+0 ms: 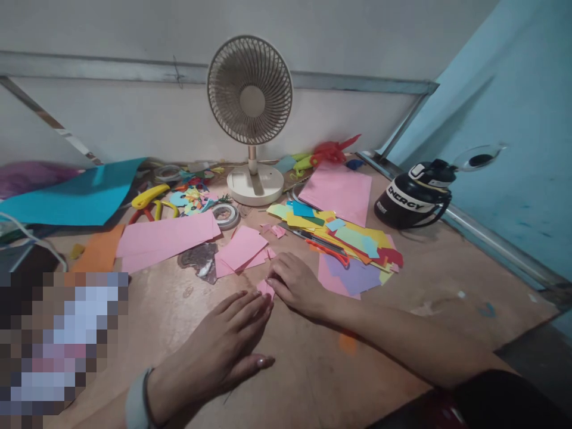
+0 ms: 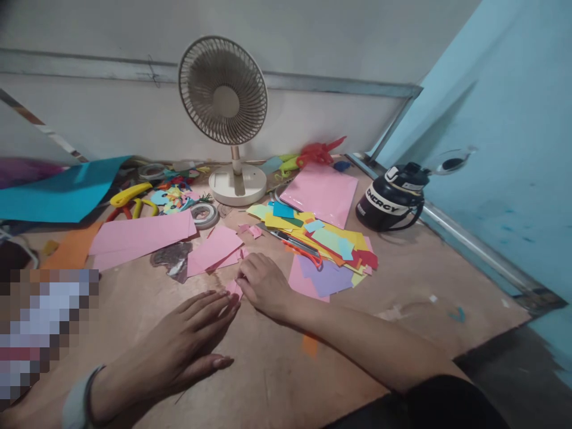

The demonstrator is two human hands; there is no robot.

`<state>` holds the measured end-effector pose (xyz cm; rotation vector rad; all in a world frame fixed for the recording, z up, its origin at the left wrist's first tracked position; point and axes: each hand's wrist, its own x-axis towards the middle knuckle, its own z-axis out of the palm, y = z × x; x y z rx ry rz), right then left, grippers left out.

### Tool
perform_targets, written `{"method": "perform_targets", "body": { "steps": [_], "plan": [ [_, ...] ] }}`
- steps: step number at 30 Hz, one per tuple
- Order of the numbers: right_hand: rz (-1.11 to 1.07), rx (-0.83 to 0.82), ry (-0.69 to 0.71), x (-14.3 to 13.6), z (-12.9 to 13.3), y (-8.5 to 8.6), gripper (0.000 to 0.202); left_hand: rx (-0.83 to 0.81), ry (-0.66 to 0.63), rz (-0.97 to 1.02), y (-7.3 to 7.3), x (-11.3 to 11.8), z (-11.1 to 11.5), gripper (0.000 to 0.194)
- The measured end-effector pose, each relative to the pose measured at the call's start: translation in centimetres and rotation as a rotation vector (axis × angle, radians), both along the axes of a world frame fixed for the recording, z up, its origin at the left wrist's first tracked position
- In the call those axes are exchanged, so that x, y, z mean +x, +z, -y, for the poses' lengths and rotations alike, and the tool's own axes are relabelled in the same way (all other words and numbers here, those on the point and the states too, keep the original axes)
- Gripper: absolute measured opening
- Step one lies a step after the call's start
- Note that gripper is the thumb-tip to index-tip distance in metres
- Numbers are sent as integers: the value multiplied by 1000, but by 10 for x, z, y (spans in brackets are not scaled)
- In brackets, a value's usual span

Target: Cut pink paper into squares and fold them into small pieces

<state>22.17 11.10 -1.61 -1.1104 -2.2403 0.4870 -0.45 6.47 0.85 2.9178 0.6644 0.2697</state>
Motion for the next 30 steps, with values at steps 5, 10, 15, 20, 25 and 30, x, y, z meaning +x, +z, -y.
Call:
{"method": "perform_targets", "body": {
  "steps": [5, 10, 15, 20, 25, 30],
  "plan": [
    [-127, -115, -78, 7, -6, 6, 11, -7, 12, -32, -1, -1, 1, 69],
    [-85, -291, 104, 18, -11, 25, 18, -34, 14, 26, -1, -1, 0, 70],
    [-42, -351, 162, 22, -13, 34, 18, -67, 13, -8, -1, -2, -2, 68],
    [-54, -414, 168, 23, -16, 34, 15, -75, -1, -24, -1, -2, -4, 68],
    [-119, -509, 152, 22, -16, 31, 19, -67, -3, -35, 0, -2, -4, 67],
    [-113, -476, 120, 23, -17, 28, 19, -43, -6, -32, -2, -4, -4, 68]
  ]
}}
